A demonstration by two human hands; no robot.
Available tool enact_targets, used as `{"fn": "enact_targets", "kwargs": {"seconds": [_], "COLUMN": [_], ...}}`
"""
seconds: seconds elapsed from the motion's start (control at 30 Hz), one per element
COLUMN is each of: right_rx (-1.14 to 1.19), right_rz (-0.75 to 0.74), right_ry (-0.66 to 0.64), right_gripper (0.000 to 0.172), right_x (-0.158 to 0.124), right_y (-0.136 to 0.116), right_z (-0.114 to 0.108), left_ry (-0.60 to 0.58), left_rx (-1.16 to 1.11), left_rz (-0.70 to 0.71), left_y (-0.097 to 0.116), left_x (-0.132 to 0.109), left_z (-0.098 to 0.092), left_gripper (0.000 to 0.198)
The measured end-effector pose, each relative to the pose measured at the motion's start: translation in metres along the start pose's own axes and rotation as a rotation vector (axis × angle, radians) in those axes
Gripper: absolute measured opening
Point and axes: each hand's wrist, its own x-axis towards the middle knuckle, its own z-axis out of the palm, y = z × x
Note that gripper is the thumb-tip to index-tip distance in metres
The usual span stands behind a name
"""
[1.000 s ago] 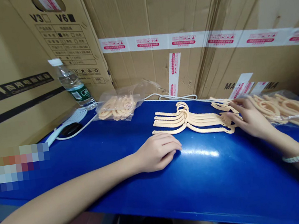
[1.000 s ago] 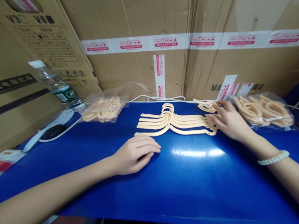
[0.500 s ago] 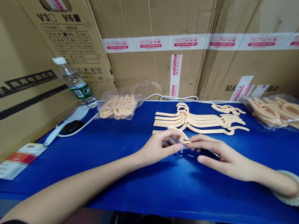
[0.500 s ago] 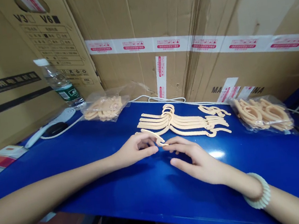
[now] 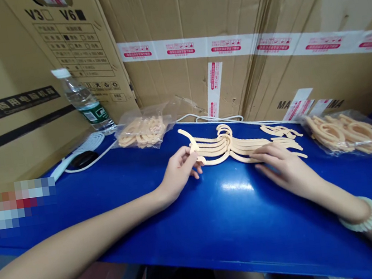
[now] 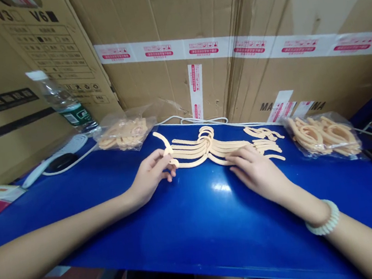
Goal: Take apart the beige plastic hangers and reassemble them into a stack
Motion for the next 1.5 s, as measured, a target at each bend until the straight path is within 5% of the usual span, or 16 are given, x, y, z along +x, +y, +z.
{"fn": "enact_targets", "kwargs": {"seconds": [0.13,0.27,0.63,0.9,1.1,1.5], "right_rx": [-0.033,-0.002,0.123,0.041,0.063,0.086], "right_rz": [0.057,0.105,0.270,0.251,0.254,0.245], "right_ry": [-0.010,-0.001,0.143,0.238,0.214,0.203], "right_gripper": [0.021,0.023,0.026,0.020,0.016,0.019], "right_x": [-0.004,-0.003,-0.001,-0.006,-0.006,-0.007], "right_y": [0.031,0.034,0.030,0.033,0.032,0.029], "right_z": [0.004,0.007,-0.002,-0.004,-0.006,-0.006], "left_ry": [0.116,0.142,0.108,0.004,-0.101,-0.124], "left_rx": [-0.063,-0.080,-0.222,-0.356,-0.422,-0.403], "left_rz": [-0.031,-0.039,-0.095,-0.168,-0.164,-0.194], "left_y": [0.000,-0.001,0.001,0.006,0.008,0.005], "left_x": [0.004,0.007,0.016,0.018,0.015,0.014], "left_z": [-0.005,-0.007,-0.014,-0.020,-0.020,-0.017], "left_gripper": [0.028,0.025,0.032,0.026,0.021,0.023]}}
